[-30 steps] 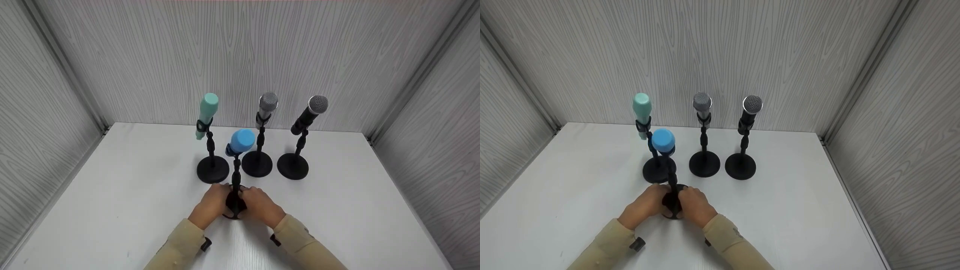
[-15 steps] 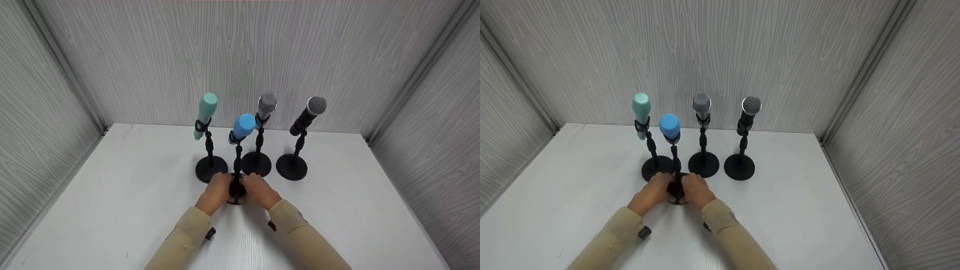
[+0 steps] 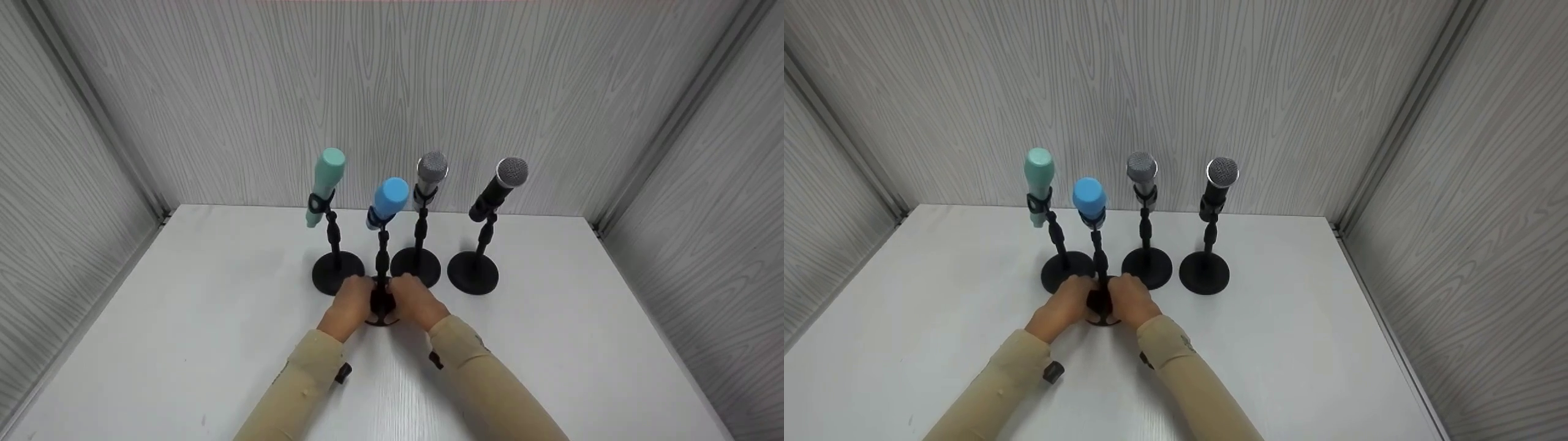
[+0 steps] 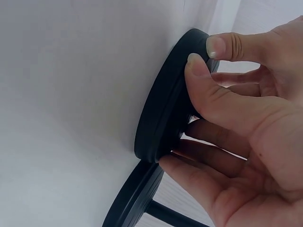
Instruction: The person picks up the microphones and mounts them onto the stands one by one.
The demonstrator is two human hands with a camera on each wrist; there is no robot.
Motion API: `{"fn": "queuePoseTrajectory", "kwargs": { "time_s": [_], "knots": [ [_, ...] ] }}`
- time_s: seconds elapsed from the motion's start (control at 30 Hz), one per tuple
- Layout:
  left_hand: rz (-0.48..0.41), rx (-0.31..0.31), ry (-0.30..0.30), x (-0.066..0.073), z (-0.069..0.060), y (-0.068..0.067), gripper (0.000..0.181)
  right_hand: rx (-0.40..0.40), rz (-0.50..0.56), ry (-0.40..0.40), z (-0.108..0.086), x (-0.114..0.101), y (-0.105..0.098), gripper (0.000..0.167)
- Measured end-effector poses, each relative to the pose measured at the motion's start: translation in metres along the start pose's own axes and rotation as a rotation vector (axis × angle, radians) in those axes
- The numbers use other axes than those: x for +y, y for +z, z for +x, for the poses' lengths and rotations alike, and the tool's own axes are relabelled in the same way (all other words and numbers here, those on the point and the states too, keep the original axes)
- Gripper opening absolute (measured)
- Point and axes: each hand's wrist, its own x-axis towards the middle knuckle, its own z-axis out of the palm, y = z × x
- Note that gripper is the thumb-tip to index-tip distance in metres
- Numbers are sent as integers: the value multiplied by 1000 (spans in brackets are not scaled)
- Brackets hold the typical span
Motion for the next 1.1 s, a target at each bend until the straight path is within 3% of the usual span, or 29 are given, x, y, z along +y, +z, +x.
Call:
{"fn": "queuePoseTrajectory", "kwargs": {
  "time_s": [0.67,0.7,0.87,1.1],
  "knots": [
    [-40,-16,-32,-11,16,-5,42,29,70,-18,19,4,4,30],
    [-28,-1,-15,-16,19,0,43,29,73,-17,19,4,4,31],
    [-22,-10,-18,-16,19,1,42,32,80,-12,18,4,5,35],
    [-19,-68,-55,-13,18,-3,41,25,154,15,18,3,4,39]
  ]
}}
